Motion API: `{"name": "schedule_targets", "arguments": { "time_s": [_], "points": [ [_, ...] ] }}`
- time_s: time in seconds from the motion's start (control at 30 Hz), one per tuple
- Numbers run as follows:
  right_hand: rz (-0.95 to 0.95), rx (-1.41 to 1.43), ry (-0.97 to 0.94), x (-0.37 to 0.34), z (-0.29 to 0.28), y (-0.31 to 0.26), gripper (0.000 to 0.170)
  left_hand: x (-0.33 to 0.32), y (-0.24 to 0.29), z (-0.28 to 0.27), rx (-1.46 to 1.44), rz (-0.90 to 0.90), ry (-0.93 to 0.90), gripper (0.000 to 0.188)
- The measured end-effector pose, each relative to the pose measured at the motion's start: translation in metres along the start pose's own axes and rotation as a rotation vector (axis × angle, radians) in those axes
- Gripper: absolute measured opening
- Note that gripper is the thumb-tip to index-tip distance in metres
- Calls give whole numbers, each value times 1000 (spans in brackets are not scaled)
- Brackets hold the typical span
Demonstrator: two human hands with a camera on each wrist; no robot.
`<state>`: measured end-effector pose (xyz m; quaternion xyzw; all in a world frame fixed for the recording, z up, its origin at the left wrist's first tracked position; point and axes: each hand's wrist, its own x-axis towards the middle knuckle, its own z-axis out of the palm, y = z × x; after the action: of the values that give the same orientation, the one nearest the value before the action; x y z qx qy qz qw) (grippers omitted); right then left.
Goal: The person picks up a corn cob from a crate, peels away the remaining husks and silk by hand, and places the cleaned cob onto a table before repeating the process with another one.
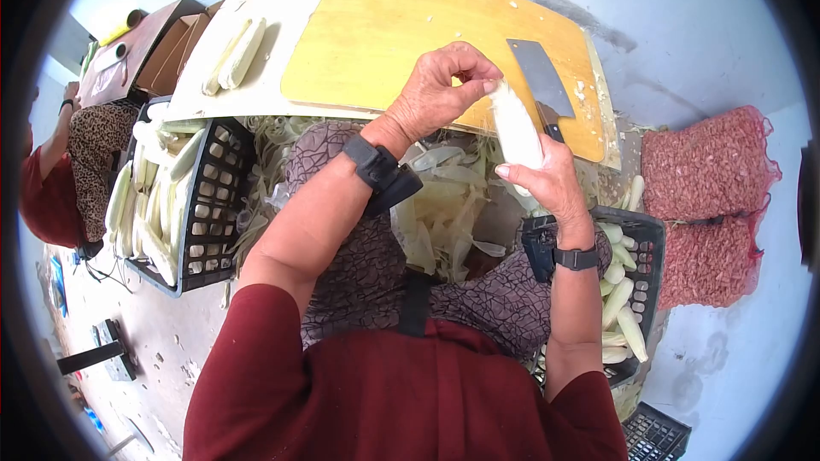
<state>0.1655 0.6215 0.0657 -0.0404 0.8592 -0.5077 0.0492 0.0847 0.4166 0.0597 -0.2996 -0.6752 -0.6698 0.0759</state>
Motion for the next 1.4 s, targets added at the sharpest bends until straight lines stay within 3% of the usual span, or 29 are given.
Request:
{"name": "schedule_targets", "arguments": {
  "time_s": [0.3, 0.6, 1.4],
  "points": [
    [-4, 27, -8, 0, 3, -1, 42, 0, 4, 5, 71, 36, 22, 14],
    [5, 42, -56, -2, 4, -7, 40, 3, 2, 6, 313, 252, 70, 12],
    [-51, 93, -74, -2, 3, -11, 36, 4, -8, 5, 56, -46, 96, 14]
  ]
}}
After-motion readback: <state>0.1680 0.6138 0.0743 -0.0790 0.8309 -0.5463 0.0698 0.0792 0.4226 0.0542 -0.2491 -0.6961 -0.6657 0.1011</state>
